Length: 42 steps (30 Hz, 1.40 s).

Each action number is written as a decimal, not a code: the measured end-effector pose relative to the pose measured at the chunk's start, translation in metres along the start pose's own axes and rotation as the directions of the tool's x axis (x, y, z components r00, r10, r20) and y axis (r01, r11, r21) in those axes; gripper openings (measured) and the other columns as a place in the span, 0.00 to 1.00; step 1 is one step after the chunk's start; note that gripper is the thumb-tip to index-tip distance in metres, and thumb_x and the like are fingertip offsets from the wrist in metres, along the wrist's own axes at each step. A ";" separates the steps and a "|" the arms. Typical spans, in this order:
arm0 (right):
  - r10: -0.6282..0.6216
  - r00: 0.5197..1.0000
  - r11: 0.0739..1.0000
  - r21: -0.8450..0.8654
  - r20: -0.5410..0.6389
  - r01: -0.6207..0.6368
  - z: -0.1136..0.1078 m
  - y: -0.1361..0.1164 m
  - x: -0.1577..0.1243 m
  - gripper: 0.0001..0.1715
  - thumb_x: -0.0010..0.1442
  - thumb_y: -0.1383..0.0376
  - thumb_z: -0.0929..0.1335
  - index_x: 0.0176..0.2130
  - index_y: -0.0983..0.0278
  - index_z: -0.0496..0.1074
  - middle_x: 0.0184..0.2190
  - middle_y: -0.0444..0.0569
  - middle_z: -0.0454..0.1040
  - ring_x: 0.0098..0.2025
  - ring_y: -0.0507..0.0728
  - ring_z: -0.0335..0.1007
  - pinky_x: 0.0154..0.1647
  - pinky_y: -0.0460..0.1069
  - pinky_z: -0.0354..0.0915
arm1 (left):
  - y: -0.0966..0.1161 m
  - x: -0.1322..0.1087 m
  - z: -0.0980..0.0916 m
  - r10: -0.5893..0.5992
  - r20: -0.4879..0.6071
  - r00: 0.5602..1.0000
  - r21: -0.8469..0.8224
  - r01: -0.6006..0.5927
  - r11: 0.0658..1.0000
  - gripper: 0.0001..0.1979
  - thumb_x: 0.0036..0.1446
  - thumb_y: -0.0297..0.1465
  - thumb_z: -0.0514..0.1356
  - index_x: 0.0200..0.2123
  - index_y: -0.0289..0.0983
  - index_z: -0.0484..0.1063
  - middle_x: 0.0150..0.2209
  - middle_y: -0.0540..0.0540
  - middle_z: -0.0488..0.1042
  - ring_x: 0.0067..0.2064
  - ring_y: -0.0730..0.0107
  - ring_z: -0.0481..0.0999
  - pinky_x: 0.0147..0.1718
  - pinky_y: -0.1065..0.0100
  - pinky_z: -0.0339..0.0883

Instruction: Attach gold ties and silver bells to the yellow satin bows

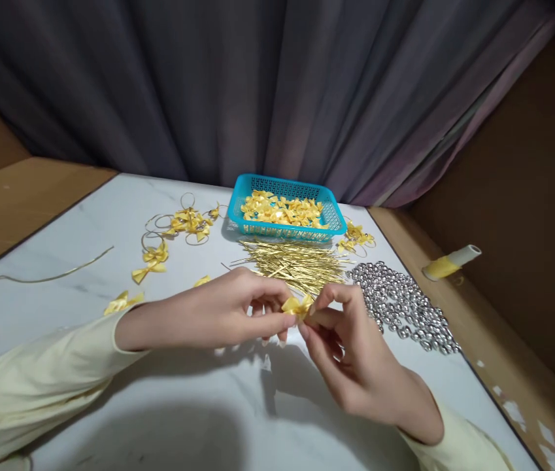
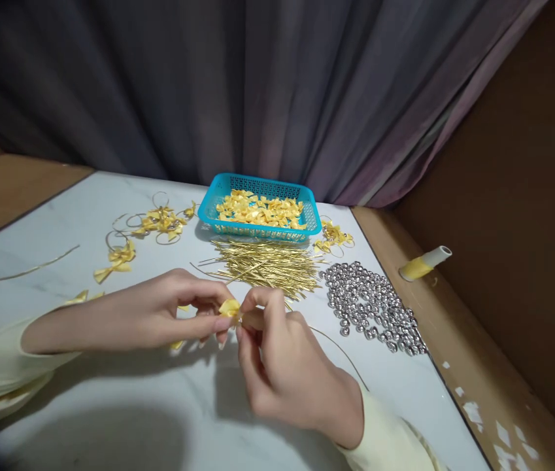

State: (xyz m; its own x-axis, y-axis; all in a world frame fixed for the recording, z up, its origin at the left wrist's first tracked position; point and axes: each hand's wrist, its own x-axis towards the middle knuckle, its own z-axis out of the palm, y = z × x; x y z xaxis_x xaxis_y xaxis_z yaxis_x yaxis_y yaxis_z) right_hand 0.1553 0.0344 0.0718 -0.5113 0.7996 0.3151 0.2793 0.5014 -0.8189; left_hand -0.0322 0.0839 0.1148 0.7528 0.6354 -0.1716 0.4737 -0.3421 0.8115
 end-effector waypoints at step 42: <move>-0.212 0.972 0.936 -0.309 -0.106 0.170 -0.007 -0.005 0.003 0.10 0.57 0.76 0.59 0.33 0.67 0.66 0.21 0.45 0.66 0.20 0.48 0.58 0.21 0.44 0.55 | 0.018 -0.016 0.014 -0.088 -0.164 0.983 -0.111 0.070 0.991 0.15 0.62 0.36 0.47 0.26 0.37 0.65 0.18 0.56 0.59 0.20 0.80 0.58 0.20 0.77 0.53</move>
State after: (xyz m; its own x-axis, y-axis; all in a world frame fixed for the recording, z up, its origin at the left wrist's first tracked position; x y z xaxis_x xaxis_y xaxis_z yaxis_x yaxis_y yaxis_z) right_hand 0.1581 0.0365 0.0799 -0.4695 0.7059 0.5304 0.4259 0.7072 -0.5643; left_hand -0.0289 0.0577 0.1242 0.6235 0.7677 -0.1482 0.4712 -0.2177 0.8547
